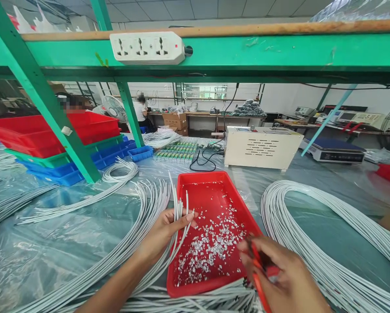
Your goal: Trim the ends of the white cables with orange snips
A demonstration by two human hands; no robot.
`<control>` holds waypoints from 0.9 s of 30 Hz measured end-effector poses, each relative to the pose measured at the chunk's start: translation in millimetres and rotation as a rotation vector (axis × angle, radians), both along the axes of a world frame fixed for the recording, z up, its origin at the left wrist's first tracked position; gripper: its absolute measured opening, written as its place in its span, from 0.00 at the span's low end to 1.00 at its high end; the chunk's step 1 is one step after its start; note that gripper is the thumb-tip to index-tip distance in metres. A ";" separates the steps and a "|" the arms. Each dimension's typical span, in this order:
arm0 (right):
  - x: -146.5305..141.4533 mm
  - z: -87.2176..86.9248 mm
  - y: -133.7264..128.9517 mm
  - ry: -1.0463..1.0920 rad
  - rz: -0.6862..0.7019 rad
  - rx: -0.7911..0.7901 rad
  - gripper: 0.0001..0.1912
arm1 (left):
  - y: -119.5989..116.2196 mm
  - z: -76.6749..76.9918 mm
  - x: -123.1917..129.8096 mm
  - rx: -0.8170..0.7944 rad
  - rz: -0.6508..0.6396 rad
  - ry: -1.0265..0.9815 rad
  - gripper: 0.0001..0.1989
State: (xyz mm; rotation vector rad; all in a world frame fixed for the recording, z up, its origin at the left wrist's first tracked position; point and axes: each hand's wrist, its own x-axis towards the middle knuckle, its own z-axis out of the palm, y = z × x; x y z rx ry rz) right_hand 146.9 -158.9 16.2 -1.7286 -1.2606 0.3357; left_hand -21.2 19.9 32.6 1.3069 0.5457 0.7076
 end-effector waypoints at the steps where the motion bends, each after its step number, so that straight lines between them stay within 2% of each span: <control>1: -10.1 11.8 16.9 -0.015 -0.011 0.000 0.10 | -0.3 0.8 -0.2 0.014 0.007 -0.008 0.10; 4: -32.5 32.1 56.1 -0.252 -0.046 -0.012 0.14 | -1.2 3.1 -1.0 0.036 0.042 -0.033 0.09; 7: -36.6 30.5 73.1 -0.319 -0.093 -0.038 0.16 | -2.4 5.2 -2.8 0.034 0.042 -0.045 0.09; 10: -32.2 22.3 75.5 -0.321 -0.106 -0.136 0.22 | -3.9 7.4 -5.0 0.030 -0.003 -0.040 0.08; 14: -29.6 17.3 73.5 -0.387 -0.121 -0.143 0.26 | -5.0 10.2 -7.5 0.034 -0.048 -0.041 0.07; 27: -35.9 20.7 71.2 -0.394 -0.054 -0.246 0.26 | -8.9 16.6 -9.2 0.039 -0.098 -0.018 0.07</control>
